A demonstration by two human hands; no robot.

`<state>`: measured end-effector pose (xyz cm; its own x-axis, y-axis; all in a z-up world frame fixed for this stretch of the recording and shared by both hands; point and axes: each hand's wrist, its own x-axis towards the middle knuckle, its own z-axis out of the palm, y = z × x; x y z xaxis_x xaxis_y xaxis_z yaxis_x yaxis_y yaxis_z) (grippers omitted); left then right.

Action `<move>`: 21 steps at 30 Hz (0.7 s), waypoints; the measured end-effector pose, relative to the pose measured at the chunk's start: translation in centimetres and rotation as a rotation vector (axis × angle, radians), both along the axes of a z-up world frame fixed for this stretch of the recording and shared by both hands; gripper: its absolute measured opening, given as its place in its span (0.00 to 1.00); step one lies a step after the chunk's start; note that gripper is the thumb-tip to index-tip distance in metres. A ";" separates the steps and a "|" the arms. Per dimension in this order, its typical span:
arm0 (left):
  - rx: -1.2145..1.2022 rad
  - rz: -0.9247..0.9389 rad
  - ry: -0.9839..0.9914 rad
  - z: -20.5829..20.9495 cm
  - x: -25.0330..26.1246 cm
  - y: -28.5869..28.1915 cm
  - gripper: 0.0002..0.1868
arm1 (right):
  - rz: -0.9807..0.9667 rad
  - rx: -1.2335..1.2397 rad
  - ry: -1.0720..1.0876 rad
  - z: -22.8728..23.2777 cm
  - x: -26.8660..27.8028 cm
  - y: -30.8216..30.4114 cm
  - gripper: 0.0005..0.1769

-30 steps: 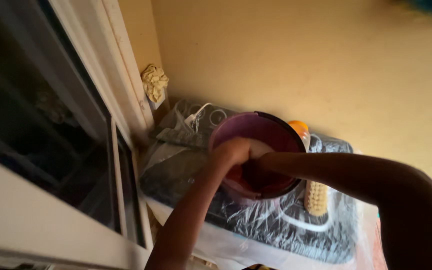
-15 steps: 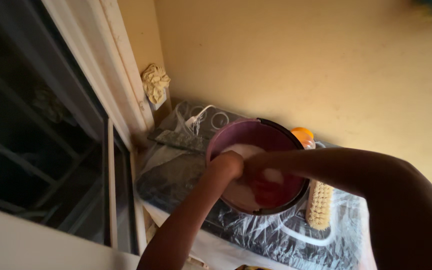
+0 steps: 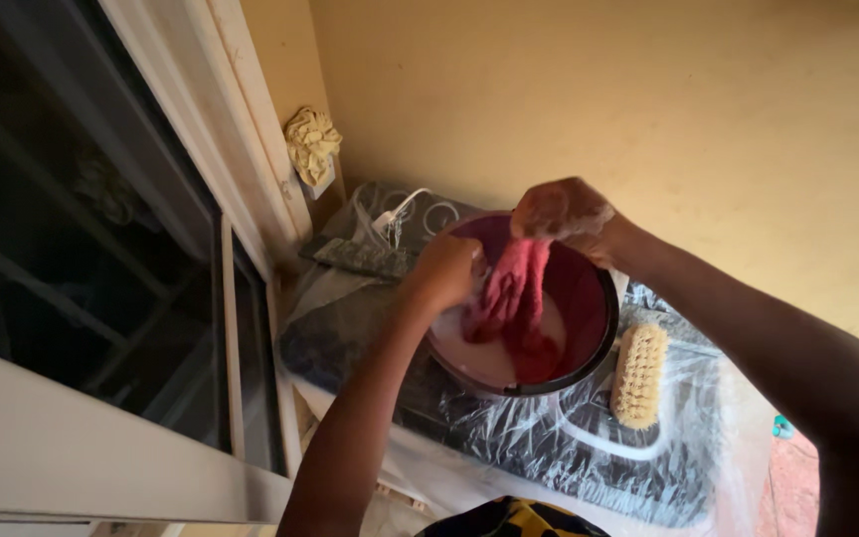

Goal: The person repeatedly dips a pink cloth into a bucket of water, wrings it out, and wipes the lower frame and metal security bars of a window. The person returns to the bucket multiple times to re-wet the cloth and continues wiping the same sections of the window frame and bars.

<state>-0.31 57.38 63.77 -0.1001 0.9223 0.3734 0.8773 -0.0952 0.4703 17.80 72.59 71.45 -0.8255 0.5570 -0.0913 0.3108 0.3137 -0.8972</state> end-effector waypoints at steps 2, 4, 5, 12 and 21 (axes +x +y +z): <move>0.020 -0.038 -0.024 0.1 -0.2 -0.5 0.09 | 0.206 -0.046 0.132 0.8 0.2 -0.8 0.18; 0.038 0.008 0.021 -0.2 0.4 -0.6 0.09 | 0.240 0.073 -0.280 -0.2 -1.5 -2.1 0.19; 0.049 0.032 0.043 -0.5 0.7 -0.5 0.10 | 0.255 0.134 -0.487 -1.0 -2.4 -2.9 0.21; -0.080 -0.020 0.135 -4.0 1.3 1.3 0.09 | 0.746 0.440 -0.966 -7.6 -5.3 -7.6 0.18; -0.098 -0.024 0.050 -2.7 1.5 0.6 0.10 | 0.808 0.619 -0.916 -5.7 -5.6 -5.7 0.17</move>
